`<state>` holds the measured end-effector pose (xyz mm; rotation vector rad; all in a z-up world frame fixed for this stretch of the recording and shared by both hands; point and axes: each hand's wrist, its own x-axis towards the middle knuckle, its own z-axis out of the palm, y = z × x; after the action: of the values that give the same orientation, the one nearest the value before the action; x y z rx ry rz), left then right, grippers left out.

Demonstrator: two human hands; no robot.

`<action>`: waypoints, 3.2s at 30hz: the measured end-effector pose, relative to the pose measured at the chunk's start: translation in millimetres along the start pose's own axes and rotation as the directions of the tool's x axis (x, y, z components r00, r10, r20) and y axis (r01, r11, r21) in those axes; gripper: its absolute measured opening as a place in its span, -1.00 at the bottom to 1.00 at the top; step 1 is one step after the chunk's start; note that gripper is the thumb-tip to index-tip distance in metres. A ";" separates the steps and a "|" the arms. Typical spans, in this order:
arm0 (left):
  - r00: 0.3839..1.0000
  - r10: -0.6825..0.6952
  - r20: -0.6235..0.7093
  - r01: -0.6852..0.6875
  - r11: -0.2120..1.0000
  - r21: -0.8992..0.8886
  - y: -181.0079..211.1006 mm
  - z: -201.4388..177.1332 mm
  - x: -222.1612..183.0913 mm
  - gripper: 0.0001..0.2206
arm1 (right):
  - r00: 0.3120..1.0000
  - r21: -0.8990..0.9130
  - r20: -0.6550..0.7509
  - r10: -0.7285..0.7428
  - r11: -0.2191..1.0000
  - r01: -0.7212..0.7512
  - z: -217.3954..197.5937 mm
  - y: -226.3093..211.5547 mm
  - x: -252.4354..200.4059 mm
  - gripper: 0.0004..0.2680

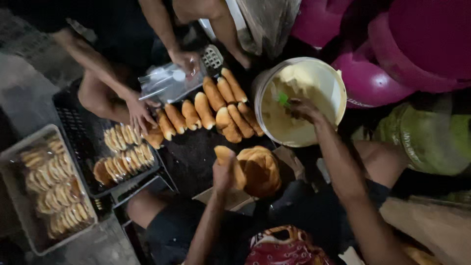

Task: The person spreads a yellow paste onto bread rolls and places them into plastic bags alongside other long rolls.

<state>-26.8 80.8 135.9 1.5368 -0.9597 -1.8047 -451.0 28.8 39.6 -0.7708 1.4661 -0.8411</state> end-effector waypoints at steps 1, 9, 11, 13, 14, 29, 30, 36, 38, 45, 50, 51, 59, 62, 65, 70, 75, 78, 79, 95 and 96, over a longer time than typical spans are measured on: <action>1.000 -0.004 -0.002 0.004 1.000 -0.014 -4.2 -2.1 7.7 -0.54 | 0.999 -0.085 -0.052 0.007 0.996 -0.012 -5.5 -16.0 -17.2 -0.79; 0.881 -0.043 0.471 0.409 0.572 -0.711 53.8 12.8 -13.0 -0.22 | 0.942 -0.731 0.247 -0.226 0.595 0.334 85.4 -117.1 -158.3 -0.71; 0.855 0.023 0.519 0.416 0.567 -0.711 61.5 8.8 -26.2 -0.24 | 0.641 -0.735 0.462 -0.613 0.139 0.663 124.7 -129.4 -163.8 -0.71; 0.822 0.087 0.563 0.423 0.568 -0.706 59.0 2.1 -28.7 -0.27 | 0.719 -0.791 0.497 -0.486 0.086 0.605 155.7 -145.0 -166.6 -0.73; 0.870 0.052 0.491 0.351 0.633 -0.690 55.6 -2.1 -25.5 -0.37 | 0.790 -0.840 0.500 -0.354 0.023 0.542 166.7 -152.3 -170.3 -0.76; 0.988 0.077 0.131 0.028 0.755 -0.656 28.0 -27.2 1.0 -0.61 | 0.638 -0.825 0.566 -0.522 -0.356 0.440 176.5 -150.0 -228.0 -0.57; 0.985 0.064 0.160 0.063 0.727 -0.684 27.3 -31.7 5.3 -0.62 | 0.635 -0.824 0.566 -0.525 -0.351 0.444 165.5 -143.8 -225.6 -0.57; 0.967 0.224 -0.118 -0.252 0.812 -0.527 -1.1 -80.1 77.8 -0.69 | 0.794 -0.845 0.031 -0.607 0.409 0.345 100.8 -100.0 -205.0 -0.74; 0.943 0.263 -0.205 -0.314 0.907 -0.279 -26.0 -88.0 104.6 -0.70 | 0.772 -0.747 -0.064 -0.632 0.543 0.383 94.4 -83.2 -195.3 -0.75; 0.749 0.654 -0.103 -0.066 0.229 0.971 -49.0 -59.6 112.5 -0.74 | 0.767 -0.663 -0.034 -0.641 0.588 0.463 85.3 -65.7 -183.0 -0.73; 0.849 0.387 -0.360 -0.316 0.917 0.242 -48.5 -93.0 115.6 -0.76 | 0.777 -0.710 -0.050 -0.627 0.570 0.414 77.3 -59.8 -179.1 -0.75; 0.895 0.260 -0.363 -0.294 0.955 -0.042 -52.7 -102.8 116.4 -0.77 | 0.801 -0.726 -0.077 -0.594 0.584 0.363 74.5 -56.6 -178.8 -0.74; 0.956 0.210 -0.204 -0.223 0.974 -0.043 -20.0 -99.7 136.6 -0.77 | 0.784 -0.641 -0.180 -0.594 0.676 0.365 63.0 -43.7 -191.1 -0.72; 0.917 0.202 -0.345 -0.002 0.866 0.501 -6.5 -34.1 113.3 -0.53 | 0.756 -0.666 -0.176 -0.630 0.642 0.380 67.3 -52.0 -196.7 -0.74; 0.909 0.375 -0.180 -0.222 0.803 0.553 -13.7 -5.7 78.2 -0.27 | 0.739 -0.662 -0.160 -0.654 0.626 0.412 82.6 -52.1 -207.2 -0.79; 0.847 0.532 0.019 -0.420 0.646 0.637 -25.3 -13.4 85.6 -0.24 | 0.762 -0.650 -0.181 -0.621 0.657 0.381 74.6 -56.7 -209.5 -0.80; 0.818 0.571 -0.069 -0.406 0.659 0.633 -11.6 3.5 61.8 -0.16 | 0.838 -0.681 -0.301 -0.455 0.718 0.146 37.9 -66.8 -180.2 -0.75; 0.919 0.391 -0.046 -0.259 0.688 0.677 -18.0 9.0 48.8 -0.33 | 0.832 -0.716 -0.268 -0.485 0.678 0.165 10.6 -60.2 -155.8 -0.73; 0.958 0.284 -0.034 -0.144 0.583 0.799 -19.5 8.1 47.1 -0.50 | 0.836 -0.712 -0.222 -0.502 0.669 0.213 3.6 -54.8 -142.2 -0.72; 0.565 0.366 0.739 -0.710 -0.240 0.662 7.4 87.9 -38.7 -0.17 | 0.955 -0.824 0.228 -0.190 0.485 0.293 57.4 31.5 94.3 -0.74; 0.585 0.361 0.726 -0.700 -0.226 0.677 -5.3 88.5 -40.3 -0.23 | 0.961 -0.762 0.140 -0.238 0.594 0.258 63.1 29.1 94.4 -0.76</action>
<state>-106.9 129.9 161.5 0.8903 -2.8851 -0.3863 -393.5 -40.6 -35.4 -1.6725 1.7270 -0.3429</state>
